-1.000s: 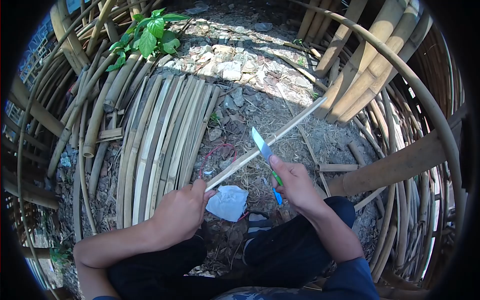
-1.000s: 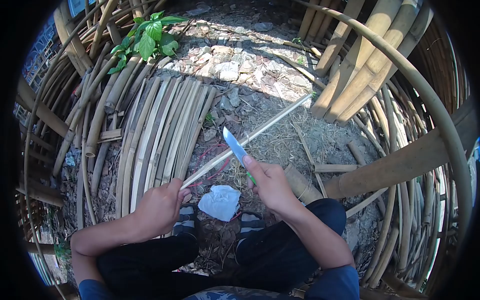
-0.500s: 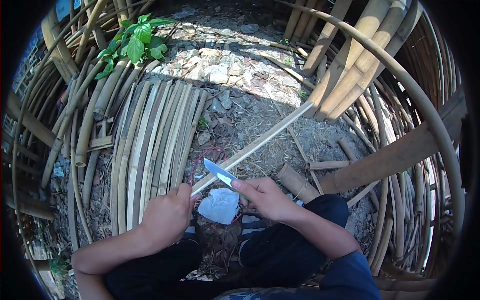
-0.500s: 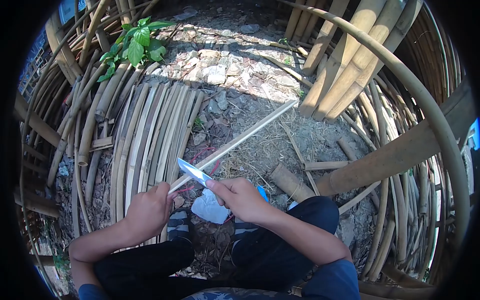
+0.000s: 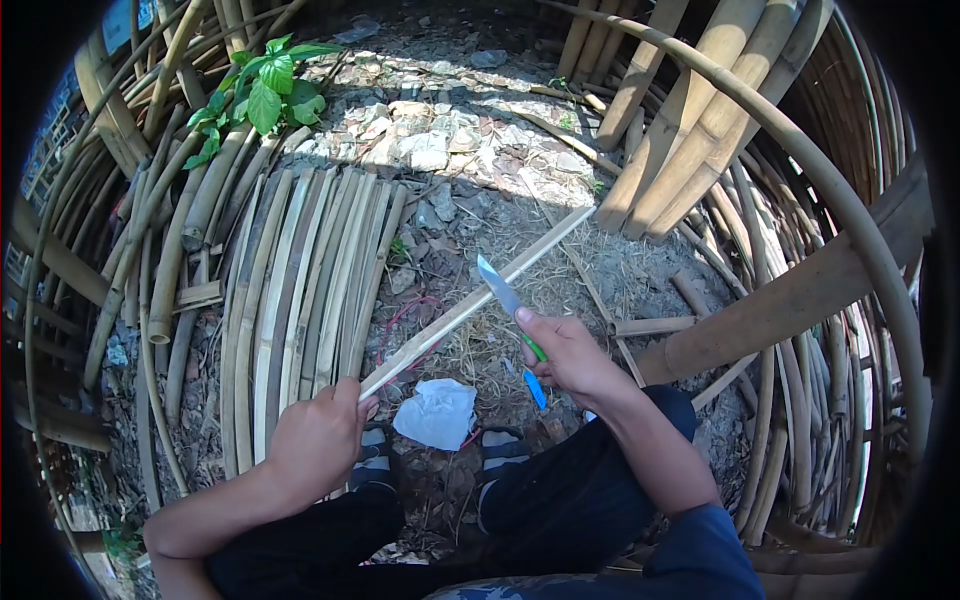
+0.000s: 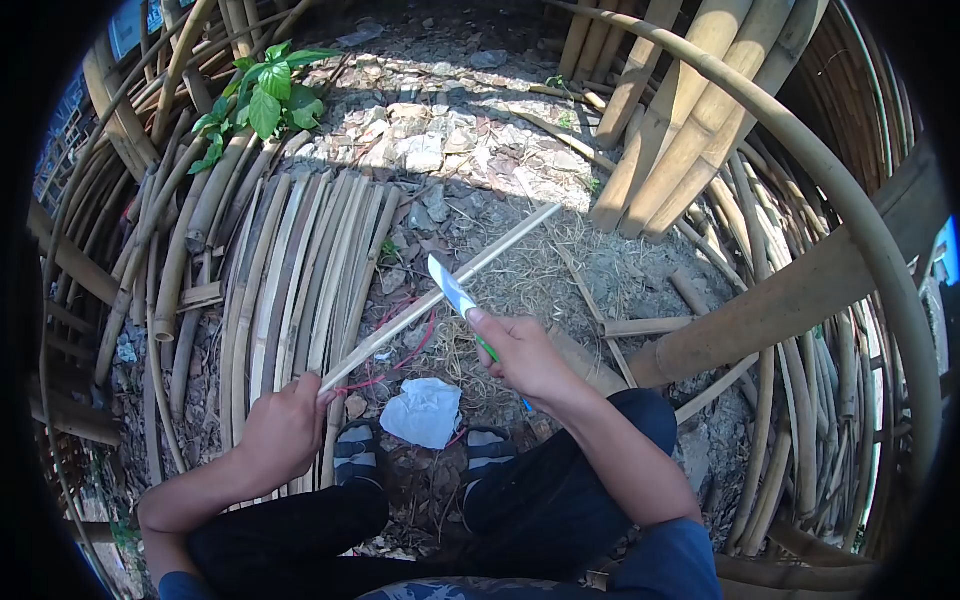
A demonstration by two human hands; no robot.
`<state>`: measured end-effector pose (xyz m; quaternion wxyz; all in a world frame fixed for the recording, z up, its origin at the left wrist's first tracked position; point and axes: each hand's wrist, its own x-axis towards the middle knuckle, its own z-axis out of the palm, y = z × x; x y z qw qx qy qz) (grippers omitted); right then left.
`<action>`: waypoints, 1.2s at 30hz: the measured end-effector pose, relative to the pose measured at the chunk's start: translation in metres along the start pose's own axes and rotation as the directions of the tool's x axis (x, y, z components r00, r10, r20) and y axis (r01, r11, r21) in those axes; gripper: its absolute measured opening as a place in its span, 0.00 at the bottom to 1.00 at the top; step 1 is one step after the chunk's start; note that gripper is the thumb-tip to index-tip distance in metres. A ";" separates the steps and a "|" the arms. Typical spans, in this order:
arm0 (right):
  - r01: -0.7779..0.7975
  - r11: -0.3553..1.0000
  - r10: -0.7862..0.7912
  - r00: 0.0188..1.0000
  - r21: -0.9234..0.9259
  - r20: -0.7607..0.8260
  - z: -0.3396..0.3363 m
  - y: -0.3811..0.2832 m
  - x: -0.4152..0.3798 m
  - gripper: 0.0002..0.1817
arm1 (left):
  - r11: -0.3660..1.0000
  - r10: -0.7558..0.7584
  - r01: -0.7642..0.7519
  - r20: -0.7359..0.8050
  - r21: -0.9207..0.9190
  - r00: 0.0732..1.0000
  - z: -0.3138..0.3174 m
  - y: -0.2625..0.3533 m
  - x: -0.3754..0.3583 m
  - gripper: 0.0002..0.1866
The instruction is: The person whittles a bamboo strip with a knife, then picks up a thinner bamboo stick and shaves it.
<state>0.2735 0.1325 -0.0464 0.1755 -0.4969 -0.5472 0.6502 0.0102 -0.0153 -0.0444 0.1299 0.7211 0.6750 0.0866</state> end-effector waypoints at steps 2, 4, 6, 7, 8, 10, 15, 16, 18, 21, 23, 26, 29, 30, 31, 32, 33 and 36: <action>0.073 0.991 -0.059 0.991 -0.108 0.123 0.020 0.010 -0.004 0.31 | 1.000 0.022 -0.021 -0.023 0.006 0.999 0.002 0.002 0.002 0.13; 0.072 0.995 -0.057 0.979 -0.072 0.195 0.036 0.009 -0.012 0.31 | 0.999 0.031 -0.030 -0.047 0.019 0.998 0.002 0.004 0.002 0.13; 0.046 0.992 -0.020 0.978 -0.119 0.207 0.042 0.000 -0.017 0.30 | 0.995 0.070 -0.062 -0.102 0.082 0.992 -0.001 0.006 0.004 0.13; 0.049 0.992 -0.023 0.978 -0.117 0.209 0.042 0.002 -0.015 0.30 | 0.995 0.069 -0.060 -0.103 0.085 0.992 -0.002 0.005 0.004 0.13; 0.065 0.992 -0.043 0.979 -0.104 0.199 0.040 0.007 -0.011 0.30 | 0.993 0.077 -0.066 -0.115 0.094 0.990 -0.003 0.006 0.005 0.13; 0.083 0.992 -0.064 0.980 -0.093 0.187 0.034 0.009 -0.010 0.30 | 0.992 0.085 -0.072 -0.130 0.102 0.988 -0.004 0.006 0.006 0.13; 0.141 0.973 -0.114 0.982 -0.183 0.150 0.026 0.011 -0.007 0.33 | 0.993 0.091 -0.080 -0.128 0.092 0.988 -0.003 0.005 0.005 0.13; 0.140 0.973 -0.113 0.982 -0.181 0.149 0.025 0.010 -0.007 0.33 | 0.992 0.093 -0.081 -0.126 0.093 0.988 -0.003 0.005 0.005 0.13; 0.113 0.977 -0.089 0.987 -0.183 0.132 0.024 0.009 -0.007 0.32 | 0.995 0.082 -0.075 -0.127 0.061 0.988 -0.002 0.005 0.005 0.13; 0.155 0.976 -0.130 0.978 -0.151 0.161 0.021 0.017 -0.003 0.32 | 0.994 0.093 -0.084 -0.133 0.070 0.987 0.002 0.004 0.003 0.13; 0.143 0.974 -0.116 0.981 -0.174 0.153 0.020 0.012 -0.006 0.32 | 0.995 0.091 -0.084 -0.124 0.062 0.988 0.001 0.004 0.004 0.13; 0.120 0.975 -0.105 0.991 -0.188 0.086 0.015 0.014 -0.002 0.31 | 0.996 0.080 -0.075 -0.117 0.042 0.990 -0.001 0.003 0.003 0.13; 0.106 0.983 -0.110 0.994 -0.147 -0.018 0.001 0.009 0.001 0.31 | 0.998 0.064 -0.060 -0.116 0.037 0.991 0.002 -0.001 -0.001 0.13; 0.101 0.989 -0.108 0.992 -0.109 -0.062 -0.005 0.006 0.001 0.30 | 0.997 0.060 -0.056 -0.108 0.045 0.992 0.003 -0.003 -0.002 0.13; 0.099 0.989 -0.107 0.992 -0.107 -0.068 -0.010 0.005 0.002 0.30 | 0.997 0.065 -0.061 -0.106 0.044 0.992 0.004 -0.004 -0.003 0.13; 0.068 0.996 -0.073 0.994 -0.061 -0.078 -0.015 0.004 0.003 0.30 | 0.997 0.055 -0.050 -0.086 0.058 0.995 0.004 -0.004 -0.005 0.13; 0.037 0.999 -0.039 0.995 -0.017 -0.087 -0.018 0.004 0.003 0.30 | 0.997 0.043 -0.038 -0.068 0.071 0.997 0.005 -0.004 -0.005 0.13; 0.036 0.996 -0.036 0.999 -0.077 0.012 -0.003 0.011 -0.001 0.31 | 0.997 0.041 -0.035 -0.075 0.069 0.996 0.006 -0.002 -0.004 0.13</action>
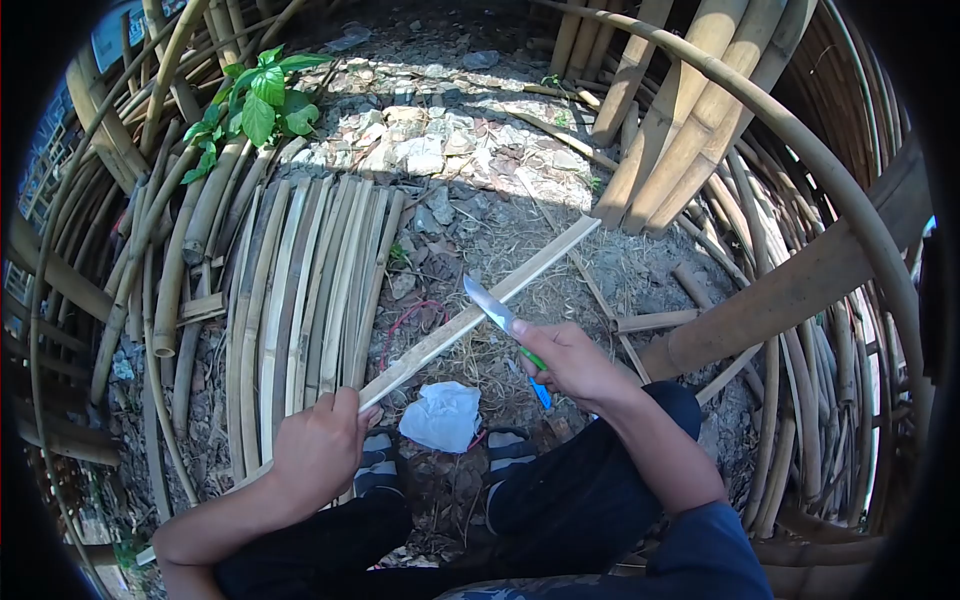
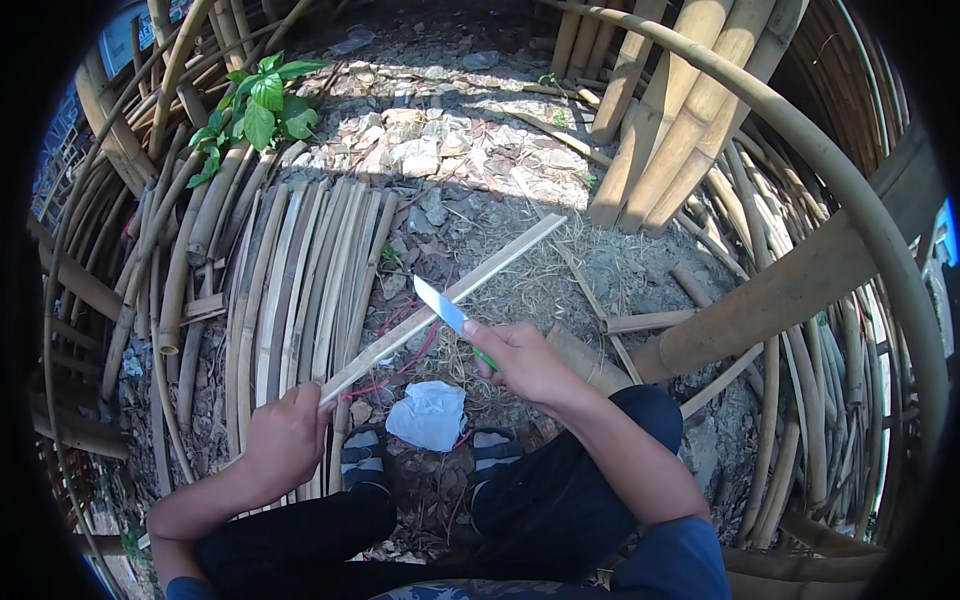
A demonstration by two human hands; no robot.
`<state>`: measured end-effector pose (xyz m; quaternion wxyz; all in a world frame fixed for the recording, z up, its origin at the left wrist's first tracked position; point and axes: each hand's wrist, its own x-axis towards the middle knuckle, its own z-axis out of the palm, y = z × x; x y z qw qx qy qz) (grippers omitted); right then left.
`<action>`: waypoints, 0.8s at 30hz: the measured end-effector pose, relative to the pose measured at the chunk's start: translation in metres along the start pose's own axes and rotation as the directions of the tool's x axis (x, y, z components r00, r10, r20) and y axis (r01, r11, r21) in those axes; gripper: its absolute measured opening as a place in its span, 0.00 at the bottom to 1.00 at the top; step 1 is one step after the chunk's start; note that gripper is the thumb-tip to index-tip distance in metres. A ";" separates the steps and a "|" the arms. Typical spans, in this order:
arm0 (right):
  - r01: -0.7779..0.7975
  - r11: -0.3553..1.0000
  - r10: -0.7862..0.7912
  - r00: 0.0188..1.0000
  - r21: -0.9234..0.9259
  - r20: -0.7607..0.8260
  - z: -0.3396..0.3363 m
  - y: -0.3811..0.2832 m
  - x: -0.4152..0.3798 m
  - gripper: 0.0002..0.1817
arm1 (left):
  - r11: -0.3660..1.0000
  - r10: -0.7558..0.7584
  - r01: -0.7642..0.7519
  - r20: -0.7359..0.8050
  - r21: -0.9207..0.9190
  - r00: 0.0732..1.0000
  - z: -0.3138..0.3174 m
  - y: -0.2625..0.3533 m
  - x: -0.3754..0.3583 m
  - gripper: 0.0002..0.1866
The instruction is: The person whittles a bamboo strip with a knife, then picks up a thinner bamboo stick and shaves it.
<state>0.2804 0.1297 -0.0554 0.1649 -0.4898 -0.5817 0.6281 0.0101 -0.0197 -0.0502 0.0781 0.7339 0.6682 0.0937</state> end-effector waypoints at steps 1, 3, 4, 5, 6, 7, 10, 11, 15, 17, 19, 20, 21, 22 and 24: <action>0.010 1.000 -0.008 0.997 -0.025 0.073 0.009 0.000 -0.002 0.31 | 1.000 0.000 0.000 -0.004 -0.002 1.000 -0.001 0.002 0.001 0.13; 0.026 1.000 -0.024 0.991 -0.018 0.129 0.023 0.003 -0.005 0.31 | 0.999 -0.046 0.046 0.005 -0.021 0.999 -0.003 0.007 0.002 0.10; 0.038 0.999 -0.037 0.982 -0.006 0.187 0.027 0.004 -0.006 0.31 | 0.999 -0.047 0.047 0.008 -0.019 0.999 -0.003 0.008 0.003 0.10; 0.039 0.999 -0.037 0.981 -0.003 0.189 0.028 0.001 -0.007 0.31 | 0.999 -0.020 0.017 -0.084 -0.042 0.996 -0.004 0.009 0.003 0.11; 0.049 0.999 -0.045 0.987 -0.018 0.156 0.028 -0.004 -0.008 0.31 | 0.998 0.006 -0.017 -0.177 -0.062 0.984 -0.005 0.009 0.004 0.11; 0.058 0.998 -0.053 0.991 -0.036 0.123 0.028 -0.006 -0.008 0.32 | 0.998 0.006 -0.017 -0.178 -0.061 0.984 -0.006 0.009 0.005 0.11; 0.032 0.995 -0.013 0.981 -0.093 0.192 0.029 0.002 -0.005 0.32 | 0.999 0.033 -0.040 -0.205 -0.032 0.978 -0.007 0.010 0.006 0.13; 0.030 0.995 -0.011 0.981 -0.092 0.193 0.032 0.003 -0.006 0.32 | 0.996 0.009 -0.026 -0.200 -0.085 0.980 -0.005 0.013 0.006 0.13; 0.114 0.988 -0.093 0.978 -0.103 0.186 0.037 -0.003 -0.010 0.31 | 0.980 -0.026 -0.011 -0.180 -0.200 0.983 -0.006 0.016 0.007 0.14; 0.095 0.987 -0.073 0.985 -0.131 0.159 0.035 0.000 -0.007 0.31 | 0.968 -0.051 0.013 -0.147 -0.249 0.988 -0.010 0.017 0.007 0.15; 0.148 0.985 -0.139 0.985 -0.089 0.099 0.032 0.010 0.000 0.32 | 0.954 -0.076 0.040 -0.113 -0.298 0.991 -0.012 0.016 0.006 0.15; 0.148 0.985 -0.139 0.985 -0.089 0.100 0.027 0.010 0.001 0.32 | 0.952 -0.087 0.050 -0.112 -0.303 0.990 -0.012 0.016 0.004 0.15; 0.113 0.993 -0.110 0.991 -0.026 0.072 0.021 0.004 0.001 0.30 | 0.949 -0.096 0.058 -0.109 -0.309 0.989 -0.012 0.016 0.003 0.15; 0.080 0.996 -0.081 0.996 0.035 0.045 0.017 -0.001 0.000 0.29 | 0.949 -0.094 0.056 -0.109 -0.309 0.990 -0.012 0.016 0.002 0.15; 0.006 0.999 -0.010 0.993 0.037 0.114 0.019 -0.007 -0.006 0.29 | 0.961 -0.074 0.037 -0.127 -0.273 0.989 -0.011 0.016 0.002 0.15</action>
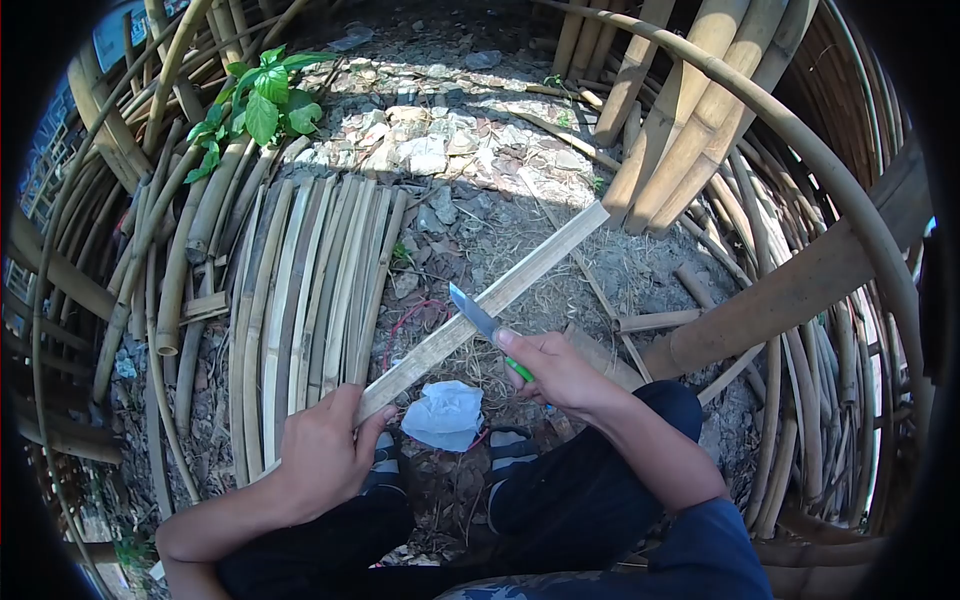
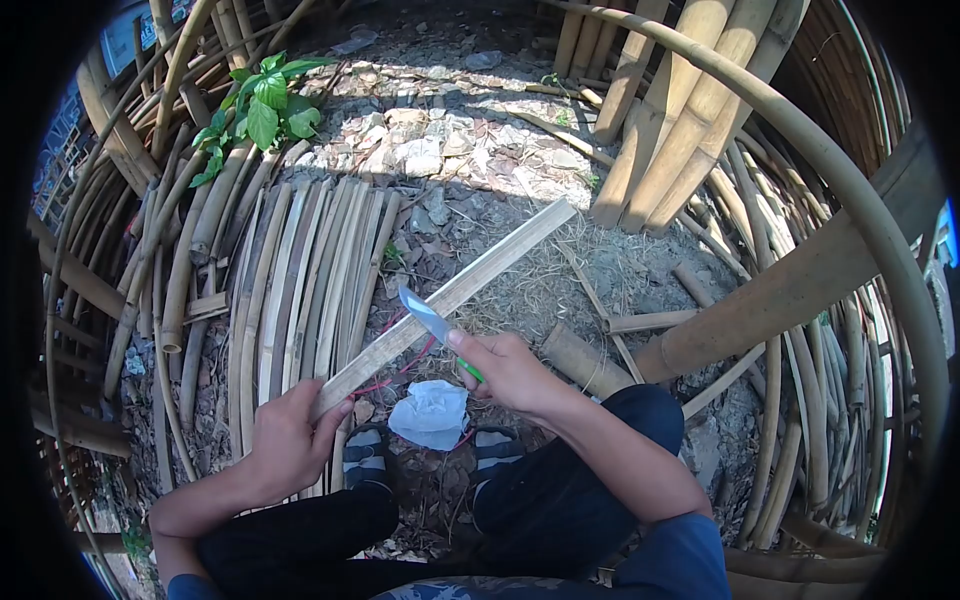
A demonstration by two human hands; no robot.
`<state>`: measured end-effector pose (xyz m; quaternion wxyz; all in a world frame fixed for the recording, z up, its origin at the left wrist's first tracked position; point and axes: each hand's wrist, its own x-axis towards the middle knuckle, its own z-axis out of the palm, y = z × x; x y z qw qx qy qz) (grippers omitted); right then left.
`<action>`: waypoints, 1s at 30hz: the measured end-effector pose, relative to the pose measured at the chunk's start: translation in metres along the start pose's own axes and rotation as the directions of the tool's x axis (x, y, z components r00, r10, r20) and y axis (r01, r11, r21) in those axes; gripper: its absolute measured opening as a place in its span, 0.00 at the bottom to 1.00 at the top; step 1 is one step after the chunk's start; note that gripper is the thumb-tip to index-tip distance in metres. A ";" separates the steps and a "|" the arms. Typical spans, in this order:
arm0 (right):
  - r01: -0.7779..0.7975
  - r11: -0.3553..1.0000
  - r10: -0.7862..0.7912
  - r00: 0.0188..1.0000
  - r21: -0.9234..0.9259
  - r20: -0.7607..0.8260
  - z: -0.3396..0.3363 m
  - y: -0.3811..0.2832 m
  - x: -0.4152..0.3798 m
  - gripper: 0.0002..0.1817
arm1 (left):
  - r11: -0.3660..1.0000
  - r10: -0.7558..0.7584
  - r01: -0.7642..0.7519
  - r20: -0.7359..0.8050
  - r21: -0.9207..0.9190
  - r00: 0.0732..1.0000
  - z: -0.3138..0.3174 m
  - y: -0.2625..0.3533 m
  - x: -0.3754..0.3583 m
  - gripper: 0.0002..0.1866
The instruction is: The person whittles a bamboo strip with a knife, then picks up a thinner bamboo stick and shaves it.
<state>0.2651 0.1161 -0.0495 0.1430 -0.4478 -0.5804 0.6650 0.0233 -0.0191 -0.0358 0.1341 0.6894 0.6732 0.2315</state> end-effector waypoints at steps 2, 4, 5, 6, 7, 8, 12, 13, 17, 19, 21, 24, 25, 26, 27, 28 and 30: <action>-0.072 0.997 0.071 0.995 0.005 0.072 0.008 -0.001 -0.001 0.29 | 1.000 0.009 -0.009 0.009 -0.018 1.000 0.002 0.000 0.002 0.15; 0.055 0.998 -0.052 0.983 -0.012 0.175 0.021 0.003 -0.003 0.30 | 0.999 0.015 -0.015 0.016 -0.031 1.000 0.001 0.001 0.003 0.15; 0.057 0.998 -0.054 0.983 -0.012 0.176 0.020 0.005 -0.002 0.30 | 0.997 -0.017 0.020 0.043 -0.069 0.999 0.001 0.003 0.003 0.15; 0.071 0.997 -0.064 0.987 -0.043 0.148 0.017 0.009 0.002 0.29 | 0.993 -0.046 0.053 0.072 -0.106 0.996 0.000 0.004 0.004 0.15; 0.084 0.994 -0.075 0.990 -0.074 0.118 0.015 0.011 0.004 0.29 | 0.993 -0.041 0.048 0.071 -0.103 0.997 -0.002 0.004 0.005 0.15; 0.086 0.994 -0.077 0.990 -0.072 0.114 0.012 0.010 0.003 0.29 | 0.990 -0.055 0.063 0.069 -0.122 0.996 -0.002 0.004 0.004 0.15; 0.004 1.000 -0.004 0.999 0.011 0.047 0.005 -0.004 -0.001 0.31 | 0.986 -0.088 0.097 0.071 -0.134 0.994 -0.004 0.006 0.001 0.16; -0.068 0.996 0.062 0.993 0.059 0.100 0.003 -0.007 -0.004 0.29 | 0.986 -0.086 0.095 0.072 -0.139 0.994 -0.003 0.006 0.001 0.16; -0.019 0.998 0.006 0.978 0.059 0.210 0.012 0.007 -0.002 0.33 | 0.993 -0.045 0.051 0.061 -0.109 0.997 -0.002 0.008 0.003 0.16; 0.037 0.999 -0.035 0.988 -0.011 0.152 0.017 0.003 -0.005 0.34 | 0.993 -0.021 0.027 0.050 -0.118 0.999 -0.002 0.009 0.003 0.16; 0.029 0.999 -0.026 0.991 -0.020 0.129 0.012 0.009 0.001 0.34 | 0.990 -0.033 0.042 0.069 -0.135 0.997 -0.004 0.009 0.004 0.15; 0.027 1.000 -0.026 0.994 -0.004 0.105 0.007 0.010 0.002 0.33 | 0.989 -0.049 0.059 0.084 -0.133 0.995 -0.006 0.008 0.003 0.15; 0.035 0.999 -0.037 0.994 0.021 0.103 0.005 0.008 0.001 0.32 | 0.989 -0.048 0.059 0.084 -0.134 0.995 -0.006 0.008 0.003 0.15; 0.033 0.999 -0.035 0.994 0.024 0.102 0.004 0.008 0.000 0.32 | 0.987 -0.058 0.070 0.091 -0.141 0.994 -0.006 0.008 0.003 0.15; 0.032 0.999 -0.032 0.994 0.003 0.109 0.002 0.006 0.000 0.31 | 0.986 -0.067 0.081 0.097 -0.148 0.993 -0.006 0.008 0.002 0.15; 0.032 0.999 -0.029 0.993 -0.019 0.117 0.001 0.004 0.000 0.31 | 0.986 -0.067 0.081 0.098 -0.146 0.993 -0.007 0.008 0.002 0.15; 0.045 0.999 -0.045 0.997 0.004 0.069 -0.001 -0.003 -0.002 0.31 | 0.988 -0.067 0.081 0.106 -0.135 0.992 -0.009 0.008 0.003 0.15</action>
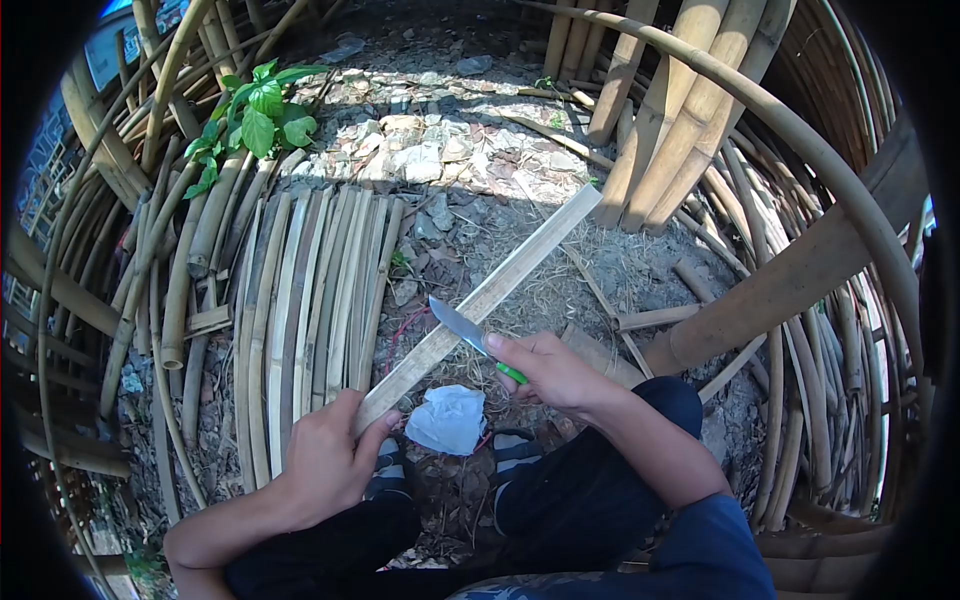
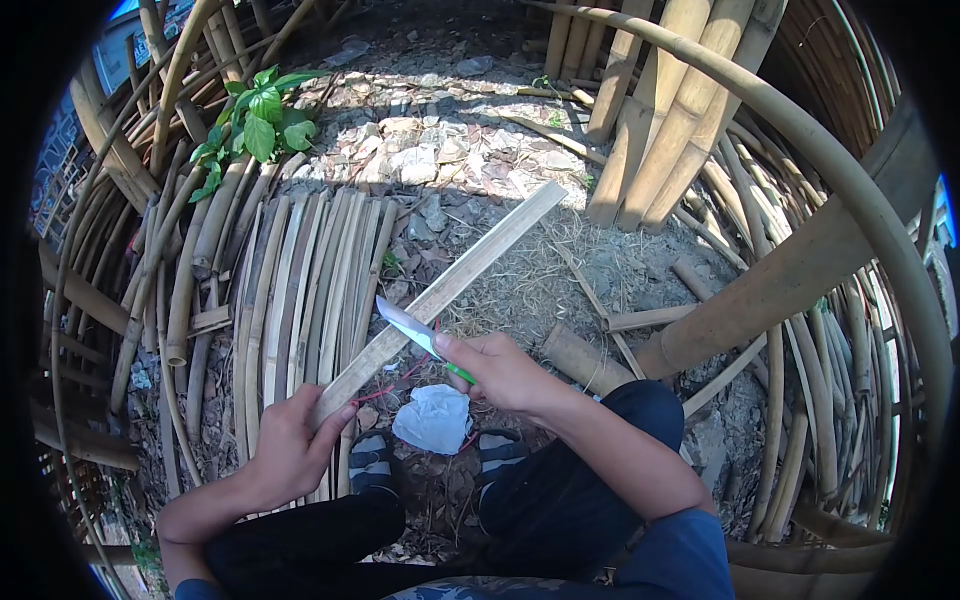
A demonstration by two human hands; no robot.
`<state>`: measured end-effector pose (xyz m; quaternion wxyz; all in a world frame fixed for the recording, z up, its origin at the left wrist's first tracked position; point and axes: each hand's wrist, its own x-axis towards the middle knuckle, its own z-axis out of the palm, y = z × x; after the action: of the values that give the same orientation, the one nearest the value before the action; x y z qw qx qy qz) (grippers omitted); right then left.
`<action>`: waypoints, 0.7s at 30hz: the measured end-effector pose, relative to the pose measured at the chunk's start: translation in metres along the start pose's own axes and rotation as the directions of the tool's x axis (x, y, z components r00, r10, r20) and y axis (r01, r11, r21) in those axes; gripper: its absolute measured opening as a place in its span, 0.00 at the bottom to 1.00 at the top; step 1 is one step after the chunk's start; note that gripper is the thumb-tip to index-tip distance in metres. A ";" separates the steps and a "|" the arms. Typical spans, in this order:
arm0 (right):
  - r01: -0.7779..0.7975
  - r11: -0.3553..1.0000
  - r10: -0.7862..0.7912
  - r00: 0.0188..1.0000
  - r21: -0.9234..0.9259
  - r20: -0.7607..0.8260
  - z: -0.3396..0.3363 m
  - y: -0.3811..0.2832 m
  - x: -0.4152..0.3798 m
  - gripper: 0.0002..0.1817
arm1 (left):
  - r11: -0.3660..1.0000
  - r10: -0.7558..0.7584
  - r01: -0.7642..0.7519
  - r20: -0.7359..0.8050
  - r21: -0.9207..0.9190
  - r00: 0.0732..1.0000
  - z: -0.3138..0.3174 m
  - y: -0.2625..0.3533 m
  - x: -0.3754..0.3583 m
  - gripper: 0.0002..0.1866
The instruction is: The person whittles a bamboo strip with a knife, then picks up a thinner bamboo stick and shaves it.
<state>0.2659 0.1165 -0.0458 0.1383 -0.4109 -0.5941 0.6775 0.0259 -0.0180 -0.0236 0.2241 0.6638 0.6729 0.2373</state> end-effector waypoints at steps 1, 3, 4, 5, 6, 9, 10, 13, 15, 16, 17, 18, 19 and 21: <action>0.014 1.000 -0.013 0.999 0.020 -0.048 -0.001 -0.003 -0.001 0.31 | 1.000 0.003 -0.003 0.001 0.001 1.000 -0.001 0.000 0.000 0.15; 0.004 0.999 -0.001 0.998 0.046 -0.056 -0.006 -0.001 0.000 0.31 | 0.998 -0.056 0.056 0.012 -0.041 0.998 -0.001 0.001 -0.001 0.17; -0.006 0.997 0.011 0.998 0.074 -0.061 -0.008 0.000 0.000 0.31 | 0.998 -0.053 0.053 0.014 -0.040 0.999 -0.002 0.001 0.000 0.17; -0.006 0.997 0.011 0.998 0.075 -0.064 -0.010 -0.002 -0.001 0.31 | 0.998 -0.053 0.053 0.016 -0.027 0.998 -0.002 0.001 0.000 0.17; -0.023 0.999 0.027 0.996 0.046 -0.083 -0.013 -0.006 -0.002 0.31 | 0.998 -0.053 0.054 0.018 -0.015 0.998 -0.002 0.001 -0.001 0.16; -0.050 0.998 0.053 0.994 0.037 -0.098 -0.019 -0.004 -0.002 0.31 | 1.000 -0.009 0.009 -0.016 0.017 1.000 -0.001 0.000 -0.001 0.15; -0.058 0.997 0.063 0.994 0.058 -0.094 -0.021 -0.003 -0.001 0.31 | 1.000 -0.007 0.007 -0.017 0.019 1.000 -0.001 -0.001 -0.001 0.15; -0.019 0.999 0.027 0.977 0.039 -0.210 -0.030 -0.009 -0.002 0.30 | 1.000 -0.007 0.006 -0.018 -0.012 1.000 -0.002 -0.001 -0.001 0.15; -0.011 0.999 0.020 0.975 0.043 -0.219 -0.038 0.000 0.003 0.30 | 0.999 -0.035 0.035 0.008 -0.008 0.999 -0.005 0.001 -0.002 0.15; -0.006 0.999 0.017 0.974 0.048 -0.226 -0.041 0.004 0.005 0.30 | 0.999 -0.033 0.033 0.010 -0.007 0.999 -0.005 0.001 -0.002 0.15; -0.007 0.999 0.018 0.973 0.049 -0.229 -0.043 0.004 0.004 0.30 | 0.999 -0.038 0.038 0.010 -0.002 0.999 -0.006 0.002 -0.002 0.15; 0.020 0.998 -0.006 0.969 0.053 -0.248 -0.046 0.001 0.003 0.30 | 0.999 -0.042 0.042 0.010 0.003 0.999 -0.006 0.002 -0.002 0.15; 0.048 0.997 -0.031 0.963 0.057 -0.267 -0.048 0.000 0.002 0.30 | 0.999 -0.038 0.038 0.013 0.003 0.999 -0.006 0.002 -0.003 0.15; 0.031 0.997 -0.010 0.960 0.072 -0.279 -0.054 0.002 0.004 0.30 | 0.999 -0.047 0.047 0.004 -0.008 0.999 -0.006 0.003 -0.004 0.14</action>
<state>0.3036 0.1561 -0.0471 0.2428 -0.4904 -0.5469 0.6336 0.0248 -0.0223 -0.0174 0.2336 0.6473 0.6869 0.2335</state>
